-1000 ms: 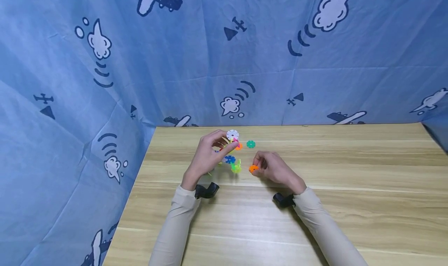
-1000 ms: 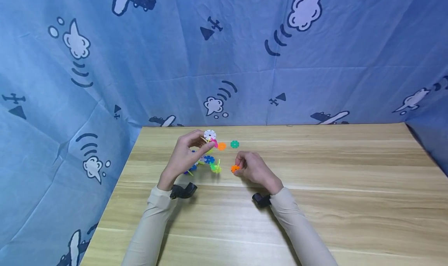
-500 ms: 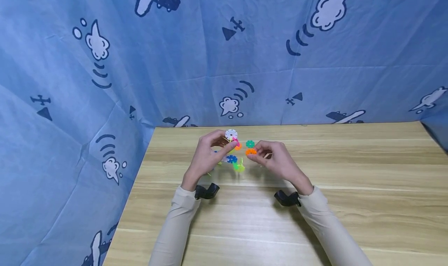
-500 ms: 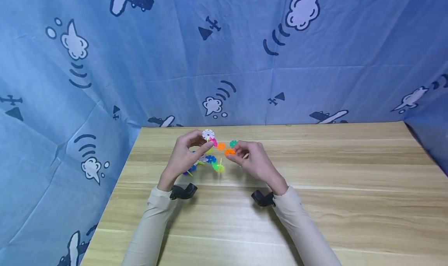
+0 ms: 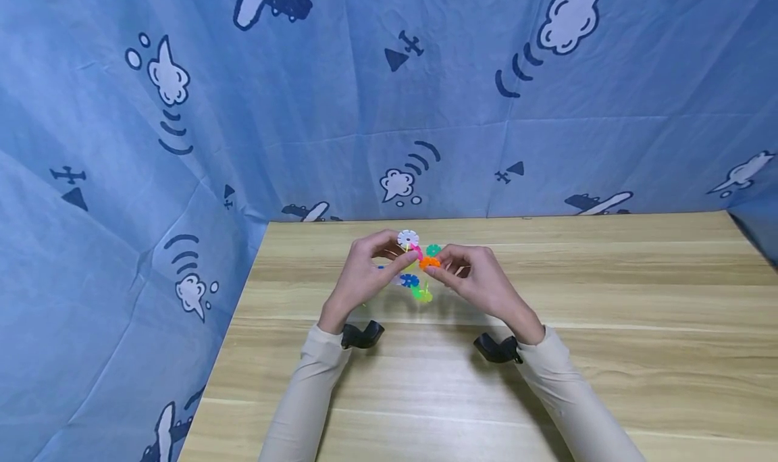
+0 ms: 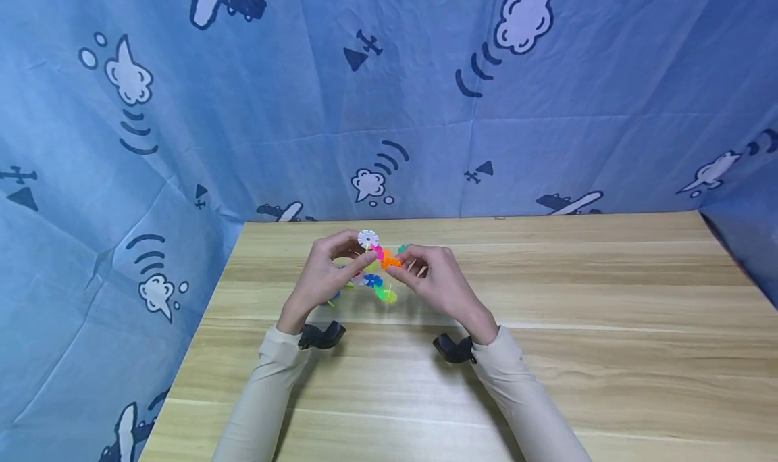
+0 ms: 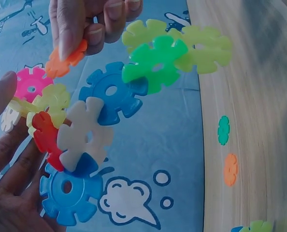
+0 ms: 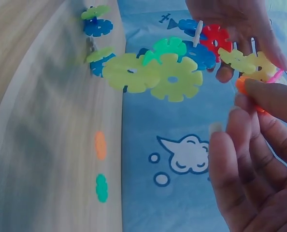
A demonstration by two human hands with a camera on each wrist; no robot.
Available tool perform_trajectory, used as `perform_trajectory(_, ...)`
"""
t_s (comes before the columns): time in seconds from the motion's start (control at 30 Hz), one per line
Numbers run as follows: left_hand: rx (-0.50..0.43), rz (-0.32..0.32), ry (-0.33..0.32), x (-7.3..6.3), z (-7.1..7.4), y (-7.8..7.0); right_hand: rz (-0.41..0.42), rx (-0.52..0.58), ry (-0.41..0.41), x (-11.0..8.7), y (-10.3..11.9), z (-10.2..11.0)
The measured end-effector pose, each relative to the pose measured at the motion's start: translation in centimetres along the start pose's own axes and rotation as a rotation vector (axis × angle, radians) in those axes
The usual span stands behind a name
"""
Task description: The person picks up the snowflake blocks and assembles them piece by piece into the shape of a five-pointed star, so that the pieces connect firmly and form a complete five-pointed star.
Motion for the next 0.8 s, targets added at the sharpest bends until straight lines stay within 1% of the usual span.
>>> perform_trajectory(0.17,-0.015,0.003,0.017,0.01,-0.15,0.01,0.003,-0.002,-0.008,0.01,0.10,0.07)
perform_trajectory(0.37,-0.010,0.002,0.016,-0.06,-0.12,0.10,0.009,0.029,-0.032,0.09,-0.13,0.19)
perform_trajectory(0.47,0.001,0.015,0.019,-0.11,-0.05,0.05,0.012,0.035,-0.037,0.15,-0.14,0.31)
perform_trajectory(0.6,0.007,0.030,0.032,-0.15,0.04,-0.05,0.017,0.002,-0.054,0.17,0.05,0.55)
perform_trajectory(0.8,0.019,0.024,0.049,-0.10,0.02,-0.03,0.043,-0.065,-0.095,0.17,0.36,0.80)
Point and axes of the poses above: each hand's wrist, its own x-axis towards the middle knuckle, its own z-axis out of the back of the hand, y = z × x, the point moved 2 cm from there along x, towards the middle knuckle, and after that the axes turned 8 degrees about -y, right-handed, at the moved point
